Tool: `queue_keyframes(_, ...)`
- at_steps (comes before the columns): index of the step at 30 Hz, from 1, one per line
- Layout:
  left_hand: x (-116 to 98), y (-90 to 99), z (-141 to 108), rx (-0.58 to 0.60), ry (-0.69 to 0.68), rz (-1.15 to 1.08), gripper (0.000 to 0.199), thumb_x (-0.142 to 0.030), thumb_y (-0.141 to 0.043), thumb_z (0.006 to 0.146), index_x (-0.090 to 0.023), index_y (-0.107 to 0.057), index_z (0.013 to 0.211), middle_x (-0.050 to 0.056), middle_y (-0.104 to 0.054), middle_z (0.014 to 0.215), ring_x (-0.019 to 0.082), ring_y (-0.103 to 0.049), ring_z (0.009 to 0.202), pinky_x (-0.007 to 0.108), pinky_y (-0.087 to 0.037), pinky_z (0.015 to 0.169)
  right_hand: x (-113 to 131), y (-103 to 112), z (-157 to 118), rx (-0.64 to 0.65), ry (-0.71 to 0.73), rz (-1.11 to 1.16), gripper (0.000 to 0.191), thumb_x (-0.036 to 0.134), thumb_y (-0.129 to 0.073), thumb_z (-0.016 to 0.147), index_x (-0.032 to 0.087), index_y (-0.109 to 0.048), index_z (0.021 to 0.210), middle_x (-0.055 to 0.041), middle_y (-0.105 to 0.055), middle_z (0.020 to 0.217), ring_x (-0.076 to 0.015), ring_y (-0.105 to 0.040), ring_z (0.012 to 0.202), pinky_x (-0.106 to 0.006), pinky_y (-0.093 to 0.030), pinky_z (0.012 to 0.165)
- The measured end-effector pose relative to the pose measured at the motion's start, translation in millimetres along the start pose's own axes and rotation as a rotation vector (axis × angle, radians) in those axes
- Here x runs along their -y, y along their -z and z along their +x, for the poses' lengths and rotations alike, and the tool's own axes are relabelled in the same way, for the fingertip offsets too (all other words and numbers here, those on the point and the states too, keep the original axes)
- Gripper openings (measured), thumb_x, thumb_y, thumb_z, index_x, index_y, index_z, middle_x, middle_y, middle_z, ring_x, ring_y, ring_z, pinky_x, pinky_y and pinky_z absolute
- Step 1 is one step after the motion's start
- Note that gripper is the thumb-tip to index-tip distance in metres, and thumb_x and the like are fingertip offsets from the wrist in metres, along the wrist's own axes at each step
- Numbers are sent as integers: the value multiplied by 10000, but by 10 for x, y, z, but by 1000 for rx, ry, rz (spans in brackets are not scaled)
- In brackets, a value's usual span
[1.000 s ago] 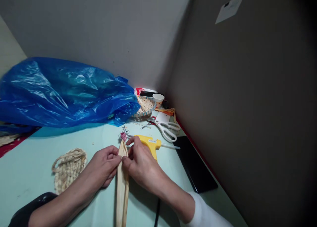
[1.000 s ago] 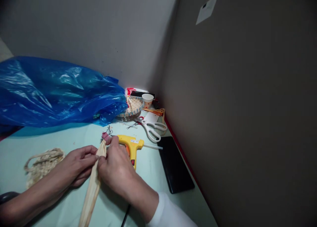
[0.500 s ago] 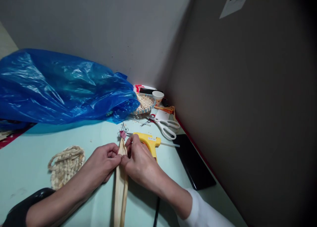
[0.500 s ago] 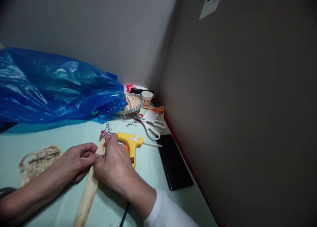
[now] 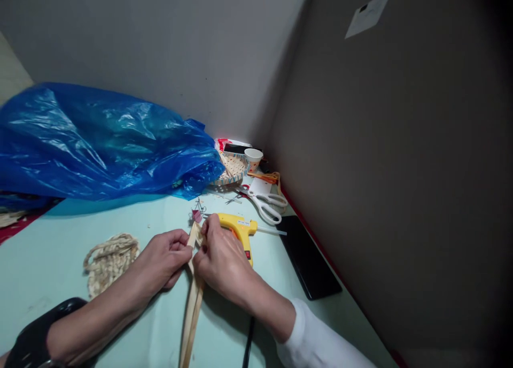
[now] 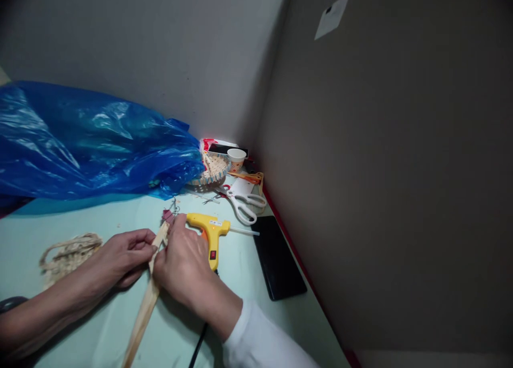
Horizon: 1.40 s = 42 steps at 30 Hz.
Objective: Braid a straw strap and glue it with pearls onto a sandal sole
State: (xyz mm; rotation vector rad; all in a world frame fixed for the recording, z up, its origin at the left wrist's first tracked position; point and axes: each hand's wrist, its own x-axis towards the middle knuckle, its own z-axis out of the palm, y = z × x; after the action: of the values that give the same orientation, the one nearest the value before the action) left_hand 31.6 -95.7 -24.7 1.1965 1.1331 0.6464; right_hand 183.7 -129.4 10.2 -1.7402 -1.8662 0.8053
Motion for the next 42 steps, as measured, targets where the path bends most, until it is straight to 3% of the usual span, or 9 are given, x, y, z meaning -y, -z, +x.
queue_keyframes(7,-90,-36,-82,-25,25,-76,277,-394,-715,836,-204,-552,718,-147,-367,429,35,-221,350,178,-124,369,-57,118,4,51,-12,87,213,157,-600,849,231,-443,972,8,-540,834,-209,-564,824,-283,-392,687)
queue_keyframes(12,-140,-62,-157,-77,32,-213,317,-431,-743,697,-200,-531,652,-97,-420,525,48,-301,435,163,-206,394,-73,166,16,59,-38,122,237,78,-577,829,217,-456,978,15,-556,804,-176,-554,723,-262,-387,633)
queue_keyframes(19,-190,-45,-213,-115,-14,-311,226,-323,-725,836,-177,-610,707,-42,-551,676,110,-519,633,208,-478,560,-40,158,-18,35,-35,110,264,49,-571,817,184,-495,1030,4,-563,791,-181,-566,704,-267,-397,642)
queue_keyframes(22,-186,-41,-195,-107,-6,-374,204,-296,-687,922,-183,-618,767,-39,-606,729,123,-586,649,249,-511,566,-38,151,-41,23,-43,88,265,56,-591,813,179,-510,1033,0,-557,781,-196,-568,725,-272,-390,637)
queue_keyframes(27,-126,39,-153,-25,105,-446,232,-265,-663,957,-178,-572,762,-111,-457,602,57,-411,435,185,-361,397,-61,176,-64,21,-17,64,169,50,-598,847,174,-547,949,8,-560,778,-174,-570,734,-277,-422,668)
queue_keyframes(30,-115,137,-157,9,144,-422,242,-276,-664,950,-183,-553,756,-118,-429,592,41,-354,407,163,-282,356,-95,201,-63,43,-2,68,41,157,-624,936,165,-585,946,24,-589,806,-133,-569,675,-268,-470,645)
queue_keyframes(37,-226,276,-141,81,166,-236,220,-341,-719,866,-123,-699,839,-119,-391,485,10,-181,389,131,-106,360,-194,274,-30,138,25,91,232,370,-621,1016,150,-650,946,32,-632,764,-110,-606,616,-269,-536,615)
queue_keyframes(42,-278,343,-89,121,170,-151,252,-363,-785,805,-130,-711,741,-124,-372,429,16,-184,381,145,-112,370,-245,363,-14,197,43,123,245,384,-603,1030,144,-653,1029,24,-658,788,-105,-629,603,-257,-552,588)
